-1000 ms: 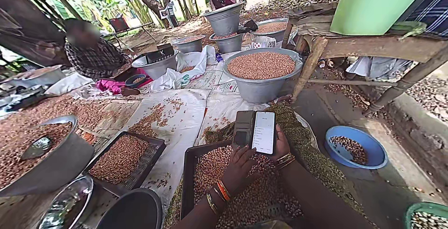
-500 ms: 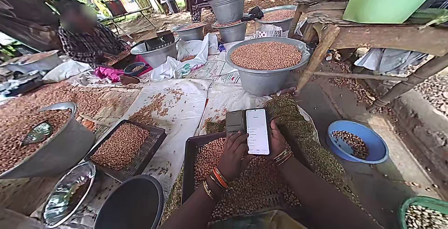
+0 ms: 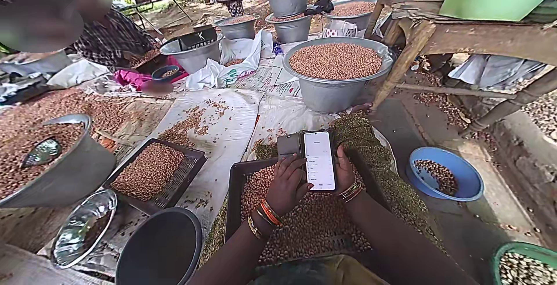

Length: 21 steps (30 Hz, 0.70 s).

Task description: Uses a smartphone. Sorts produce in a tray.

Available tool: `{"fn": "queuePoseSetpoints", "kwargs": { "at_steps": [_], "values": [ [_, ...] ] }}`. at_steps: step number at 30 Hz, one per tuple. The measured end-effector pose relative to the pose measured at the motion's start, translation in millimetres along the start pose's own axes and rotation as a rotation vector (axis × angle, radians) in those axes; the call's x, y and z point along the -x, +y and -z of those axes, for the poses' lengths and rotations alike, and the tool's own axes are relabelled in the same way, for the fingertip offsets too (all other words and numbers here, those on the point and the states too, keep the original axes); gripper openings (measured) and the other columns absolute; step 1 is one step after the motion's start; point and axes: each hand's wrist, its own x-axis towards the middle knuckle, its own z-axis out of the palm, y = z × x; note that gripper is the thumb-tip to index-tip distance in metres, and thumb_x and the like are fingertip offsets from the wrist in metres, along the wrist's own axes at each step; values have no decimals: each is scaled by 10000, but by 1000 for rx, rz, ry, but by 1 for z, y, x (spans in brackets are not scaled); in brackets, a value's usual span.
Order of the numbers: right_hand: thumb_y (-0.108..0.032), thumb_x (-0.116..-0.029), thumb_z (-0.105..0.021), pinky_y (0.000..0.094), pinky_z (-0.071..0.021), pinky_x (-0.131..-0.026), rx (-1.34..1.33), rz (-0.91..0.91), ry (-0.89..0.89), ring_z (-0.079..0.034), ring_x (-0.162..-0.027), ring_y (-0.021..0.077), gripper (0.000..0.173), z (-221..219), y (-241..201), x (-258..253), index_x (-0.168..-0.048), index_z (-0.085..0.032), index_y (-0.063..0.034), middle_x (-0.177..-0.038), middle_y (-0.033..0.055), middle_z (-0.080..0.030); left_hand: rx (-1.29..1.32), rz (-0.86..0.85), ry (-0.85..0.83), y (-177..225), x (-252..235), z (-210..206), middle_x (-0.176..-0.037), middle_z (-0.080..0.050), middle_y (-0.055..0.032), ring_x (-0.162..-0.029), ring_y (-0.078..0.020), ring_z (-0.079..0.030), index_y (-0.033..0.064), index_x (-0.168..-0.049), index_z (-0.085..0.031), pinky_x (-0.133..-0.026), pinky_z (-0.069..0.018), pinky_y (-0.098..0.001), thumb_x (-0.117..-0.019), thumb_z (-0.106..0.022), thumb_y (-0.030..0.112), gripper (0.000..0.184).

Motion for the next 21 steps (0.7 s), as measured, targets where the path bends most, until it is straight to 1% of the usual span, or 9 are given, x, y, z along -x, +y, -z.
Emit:
{"fn": "queuePoseSetpoints", "kwargs": {
  "at_steps": [3, 6, 9, 11, 13, 16, 21],
  "values": [
    [-663, -1008, -408, 442, -593, -960, 12, 4, 39, -719, -1111, 223, 652, 0, 1, 0, -1281, -644, -120, -1183, 115, -745, 20, -14, -12, 1, 1, 0, -1331, -663, -152, -1385, -382, -505, 82, -871, -610, -1189, -310, -554, -1044, -529, 402, 373],
    [-695, -973, -464, 432, -596, -950, 38, 5, 56, -719, -1104, 215, 669, 0, 1, 0, -1289, -628, -129, -1175, 102, -746, 24, -29, -28, 1, 1, 0, -1311, -674, -155, -1379, -375, -516, 77, -869, -613, -1192, -307, -548, -1044, -524, 410, 387],
    [-719, -920, -541, 436, -596, -951, 15, -14, 33, -721, -1099, 218, 699, -1, 1, 1, -1281, -646, -130, -1177, 102, -746, 32, -38, -32, 0, 1, 0, -1304, -677, -155, -1379, -373, -515, 74, -865, -616, -1196, -304, -544, -1044, -518, 417, 399],
    [-729, -931, -509, 434, -595, -955, 31, -9, 36, -721, -1102, 215, 709, -2, 1, 1, -1285, -641, -130, -1178, 100, -747, 36, -52, -31, 0, 1, 0, -1300, -677, -153, -1380, -366, -515, 77, -858, -601, -1197, -304, -535, -1051, -497, 431, 417],
    [-723, -962, -447, 432, -598, -950, 50, 0, 49, -723, -1098, 211, 702, -2, 1, 1, -1281, -635, -126, -1168, 100, -750, 50, -63, -38, 1, 0, 1, -1297, -677, -147, -1388, -359, -508, 80, -852, -596, -1203, -297, -532, -1056, -484, 458, 443],
    [-729, -948, -474, 429, -597, -948, 39, -13, 40, -725, -1091, 209, 698, -4, 1, 2, -1268, -650, -134, -1160, 96, -753, 67, -83, -55, 1, 1, 1, -1291, -677, -142, -1398, -358, -494, 87, -845, -595, -1209, -288, -531, -1056, -485, 464, 447],
    [-735, -929, -504, 426, -593, -961, 38, -12, -2, -723, -1099, 210, 714, -2, 1, 1, -1268, -666, -127, -1171, 101, -751, 55, -72, -71, 0, 1, 0, -1302, -675, -141, -1395, -364, -498, 89, -840, -597, -1201, -300, -534, -1051, -487, 481, 458]
  ]
}}
